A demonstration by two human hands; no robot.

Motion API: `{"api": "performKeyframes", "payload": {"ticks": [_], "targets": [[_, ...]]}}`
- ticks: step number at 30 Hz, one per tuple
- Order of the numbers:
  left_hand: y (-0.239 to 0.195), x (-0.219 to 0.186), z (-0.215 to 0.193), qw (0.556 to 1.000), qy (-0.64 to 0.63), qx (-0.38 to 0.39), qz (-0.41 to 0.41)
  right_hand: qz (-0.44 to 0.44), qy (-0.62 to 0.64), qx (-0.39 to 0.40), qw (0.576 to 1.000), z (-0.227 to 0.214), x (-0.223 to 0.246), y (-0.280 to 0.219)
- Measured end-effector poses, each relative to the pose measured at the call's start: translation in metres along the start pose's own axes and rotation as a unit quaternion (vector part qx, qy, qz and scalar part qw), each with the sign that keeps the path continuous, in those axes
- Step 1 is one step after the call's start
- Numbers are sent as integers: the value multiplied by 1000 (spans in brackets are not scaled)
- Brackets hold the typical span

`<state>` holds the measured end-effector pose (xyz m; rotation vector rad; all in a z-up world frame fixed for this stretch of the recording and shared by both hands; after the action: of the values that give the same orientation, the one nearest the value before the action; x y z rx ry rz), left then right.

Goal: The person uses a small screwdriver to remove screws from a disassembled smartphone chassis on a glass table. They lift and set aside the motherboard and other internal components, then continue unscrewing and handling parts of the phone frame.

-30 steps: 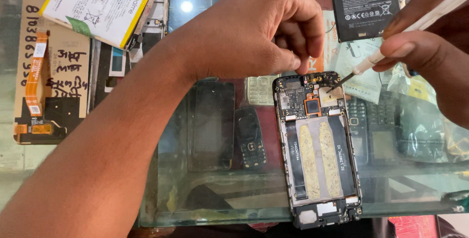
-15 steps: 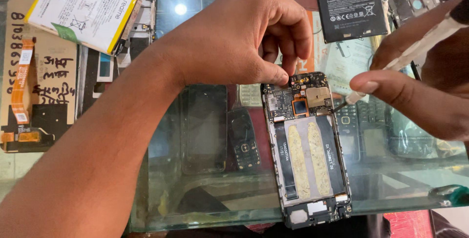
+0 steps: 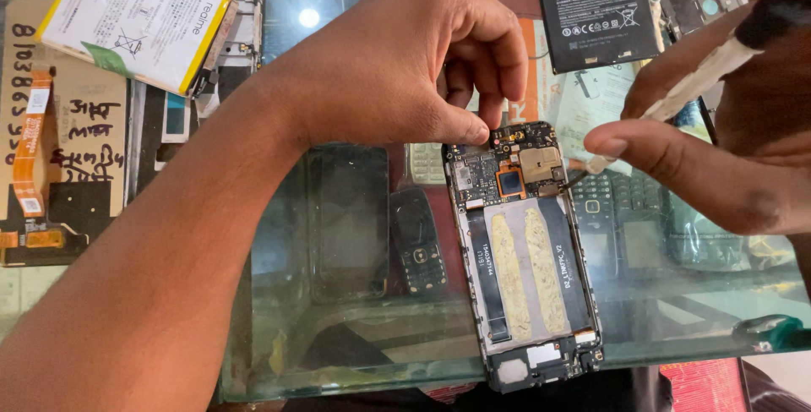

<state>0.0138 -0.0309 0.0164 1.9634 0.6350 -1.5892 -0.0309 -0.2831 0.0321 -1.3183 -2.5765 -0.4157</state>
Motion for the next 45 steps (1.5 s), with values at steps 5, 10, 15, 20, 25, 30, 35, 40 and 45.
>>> {"api": "performKeyframes", "payload": {"ticks": [5,10,15,20,25,30,35,40,45], "targets": [[0,0,0,1000,2,0,-9,-63,80,-18,995,-3,8,-3],[1,1,0,1000,-2,0,-3,-140,68,-29,987,-4,2,-6],[0,2,0,1000,-9,0,-6,-73,-46,52,995,-6,-12,0],[1,1,0,1000,10,3,6,-43,79,56,994,-9,11,3],[0,1,0,1000,6,0,-6,-91,189,2,978,-4,17,-2],[0,1,-1,1000,-2,2,-1,-54,13,14,998,2,-20,-12],[-1,3,-1,1000,-7,5,3,-52,177,15,983,12,-38,-16],[-1,5,-2,1000,-17,13,3,-117,96,45,987,8,-45,-11],[-3,10,0,998,-35,34,28,-132,77,62,986,13,-37,-8]]}}
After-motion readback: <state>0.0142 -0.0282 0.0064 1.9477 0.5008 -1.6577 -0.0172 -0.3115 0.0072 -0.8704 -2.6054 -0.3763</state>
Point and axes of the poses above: each hand's wrist, its own y-axis towards the middle knuckle, its own z-axis out of the palm, x = y × z, the point moved 3 cm from there along y, towards the middle knuckle, and after that the axes turned 12 degrees about -y, right-handed, at the moved point
